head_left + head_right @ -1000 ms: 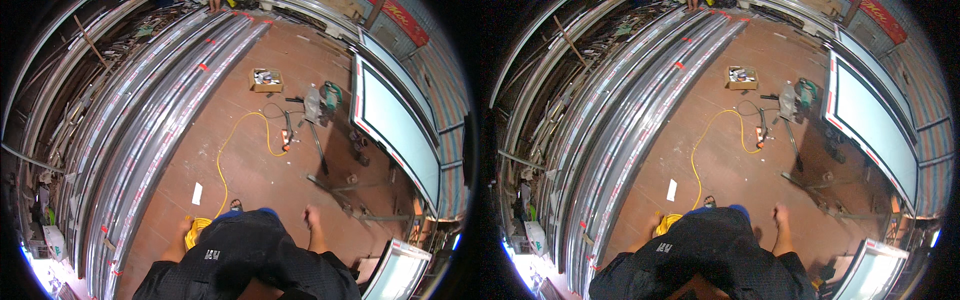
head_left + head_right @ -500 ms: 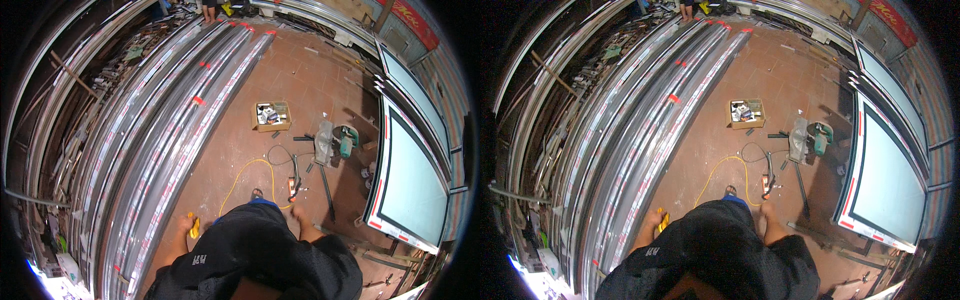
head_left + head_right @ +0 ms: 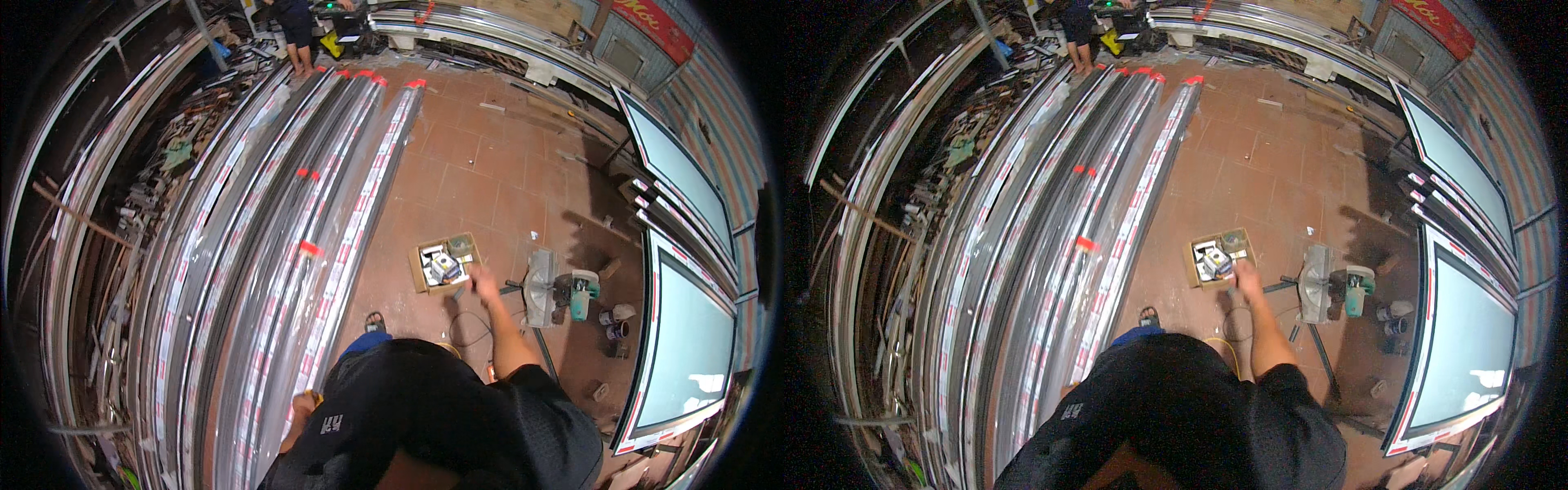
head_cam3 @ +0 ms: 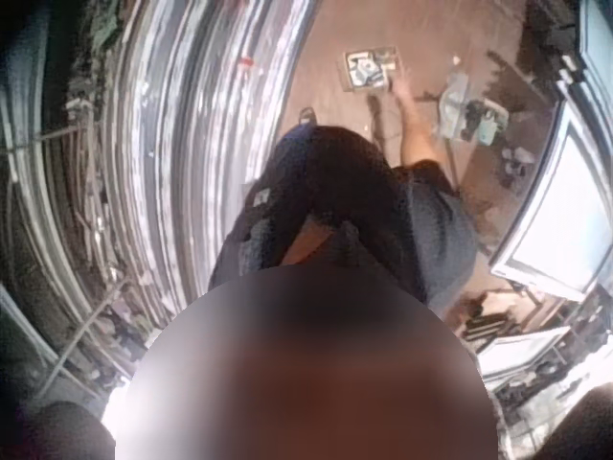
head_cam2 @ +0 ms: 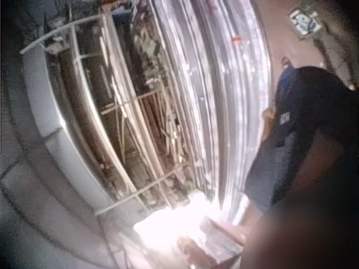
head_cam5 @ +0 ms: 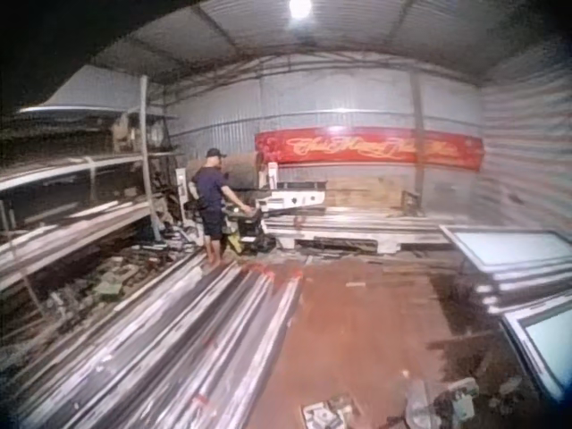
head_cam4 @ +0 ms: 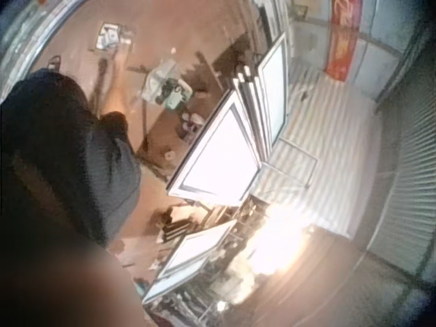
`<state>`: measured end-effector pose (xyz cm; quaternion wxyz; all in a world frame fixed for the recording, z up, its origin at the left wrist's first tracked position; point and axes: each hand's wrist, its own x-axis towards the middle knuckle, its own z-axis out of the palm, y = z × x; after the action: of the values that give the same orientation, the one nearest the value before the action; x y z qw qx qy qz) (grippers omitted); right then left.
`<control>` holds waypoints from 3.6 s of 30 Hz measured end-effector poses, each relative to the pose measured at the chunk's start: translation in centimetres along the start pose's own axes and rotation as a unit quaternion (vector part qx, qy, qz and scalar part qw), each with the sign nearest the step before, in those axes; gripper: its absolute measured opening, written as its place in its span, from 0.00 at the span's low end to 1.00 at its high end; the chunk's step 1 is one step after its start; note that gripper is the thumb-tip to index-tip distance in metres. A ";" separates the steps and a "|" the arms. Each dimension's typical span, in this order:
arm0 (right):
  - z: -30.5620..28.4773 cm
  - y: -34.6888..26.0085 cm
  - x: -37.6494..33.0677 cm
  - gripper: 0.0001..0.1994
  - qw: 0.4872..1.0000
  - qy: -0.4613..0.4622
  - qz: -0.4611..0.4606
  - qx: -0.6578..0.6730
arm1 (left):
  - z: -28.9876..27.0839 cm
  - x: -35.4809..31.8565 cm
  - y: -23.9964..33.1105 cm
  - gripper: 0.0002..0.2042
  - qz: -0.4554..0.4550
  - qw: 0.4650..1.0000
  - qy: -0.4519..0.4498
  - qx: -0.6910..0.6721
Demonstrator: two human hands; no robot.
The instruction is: The person wipes the edges and surfaces of several large window frames using a yellow cloth. They move between frames, cleaning each one methodically, and briefly place a cap on a nearby motorcycle before resuming cleaning.
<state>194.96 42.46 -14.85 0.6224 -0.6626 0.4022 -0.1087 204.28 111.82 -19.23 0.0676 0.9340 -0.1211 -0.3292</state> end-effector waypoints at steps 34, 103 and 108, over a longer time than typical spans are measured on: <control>-9.9 -13.6 48.5 0.17 0.923 0.218 0.314 0.043 | -45.9 82.5 71.4 0.19 0.412 0.889 -0.089 0.182; -97.6 -41.1 70.8 0.15 0.768 0.597 -0.096 -0.211 | -14.3 39.5 205.5 0.25 0.208 0.533 -0.816 -0.085; -97.5 -40.2 71.0 0.14 0.773 0.596 -0.100 -0.192 | -14.3 41.0 205.3 0.25 0.246 0.581 -0.773 -0.056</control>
<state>194.44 -80.83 16.18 0.1034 -0.6076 0.6363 -0.4639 206.93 -95.99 9.60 0.0787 0.2550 -0.3342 -0.9039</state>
